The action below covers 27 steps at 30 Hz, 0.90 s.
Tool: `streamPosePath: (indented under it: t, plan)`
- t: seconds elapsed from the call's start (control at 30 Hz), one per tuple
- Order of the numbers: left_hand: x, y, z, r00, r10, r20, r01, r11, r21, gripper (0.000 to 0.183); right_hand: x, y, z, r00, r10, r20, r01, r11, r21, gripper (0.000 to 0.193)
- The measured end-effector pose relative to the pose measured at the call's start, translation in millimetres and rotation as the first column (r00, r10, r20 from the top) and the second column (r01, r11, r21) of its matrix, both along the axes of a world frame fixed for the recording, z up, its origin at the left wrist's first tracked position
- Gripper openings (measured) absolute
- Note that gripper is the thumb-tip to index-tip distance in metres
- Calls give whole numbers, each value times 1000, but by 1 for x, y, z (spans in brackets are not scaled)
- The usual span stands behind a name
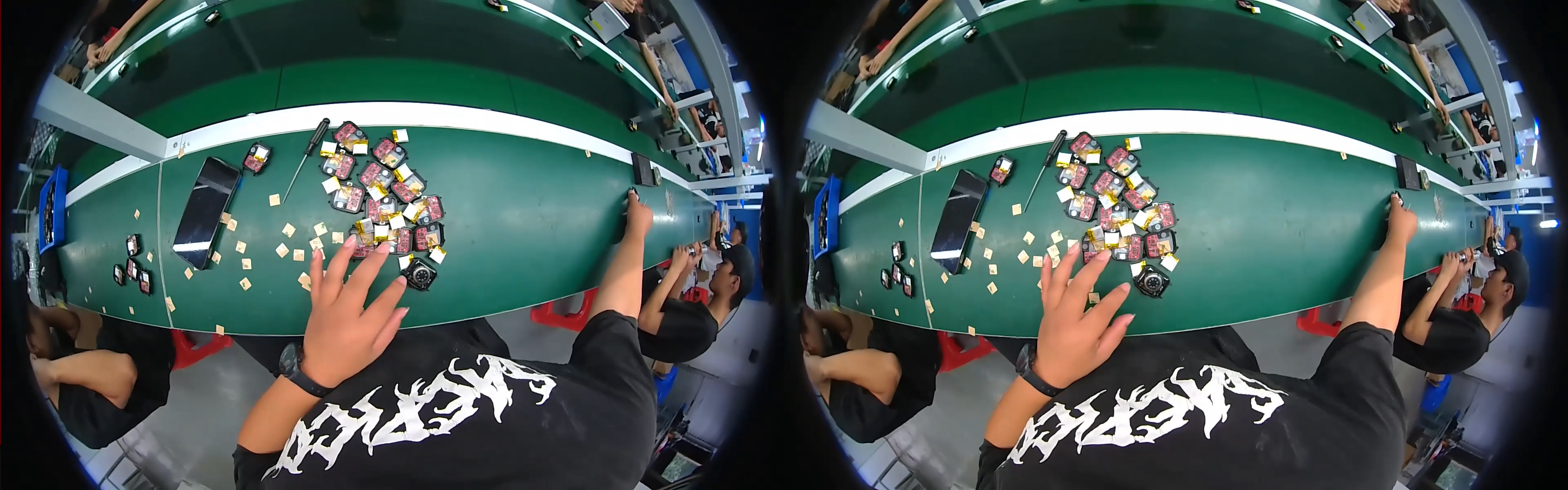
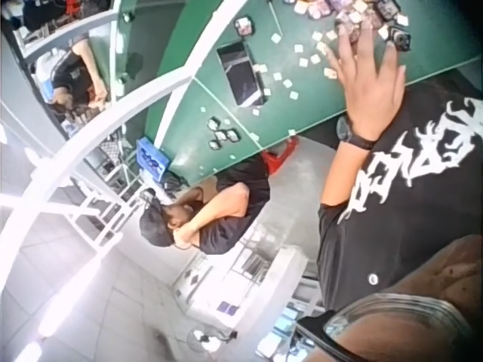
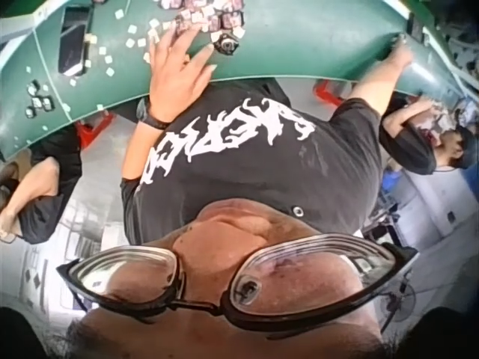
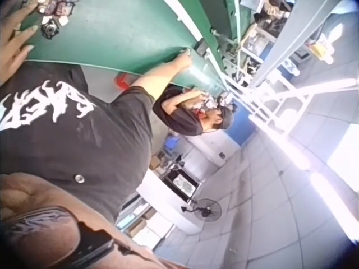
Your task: Assembling internal components and stickers for smartwatches at a factory workbench.
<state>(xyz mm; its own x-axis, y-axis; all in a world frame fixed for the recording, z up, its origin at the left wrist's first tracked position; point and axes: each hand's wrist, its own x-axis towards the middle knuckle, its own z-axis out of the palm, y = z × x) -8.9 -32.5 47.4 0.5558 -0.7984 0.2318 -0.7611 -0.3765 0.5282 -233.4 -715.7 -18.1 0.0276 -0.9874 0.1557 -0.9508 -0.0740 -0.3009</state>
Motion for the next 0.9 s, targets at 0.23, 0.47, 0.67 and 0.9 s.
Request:
streamPosePath:
  t: [0.23, 0.47, 0.67, 0.9]
  plan:
    - [1, 10, 2, 998, 62, 1, -62, 991, -120, 40, 26, 64, 16, 991, 30, -127, -46, 991, -126, 70]
    - [1, 15, 2, 811, 26, -585, -218, 941, -260, 56, 120, 306, 89, 499, 852, 159, -851, 516, -93, 28]
    - [13, 21, 9, 193, -344, -919, -321, 863, -390, 56, 173, 473, 122, -290, 925, 244, -957, -287, -50, 49]
    - [19, 49, 15, 141, -289, -947, -456, 830, -322, 46, 182, 508, 112, -179, 776, 605, -974, -228, 4, 56]
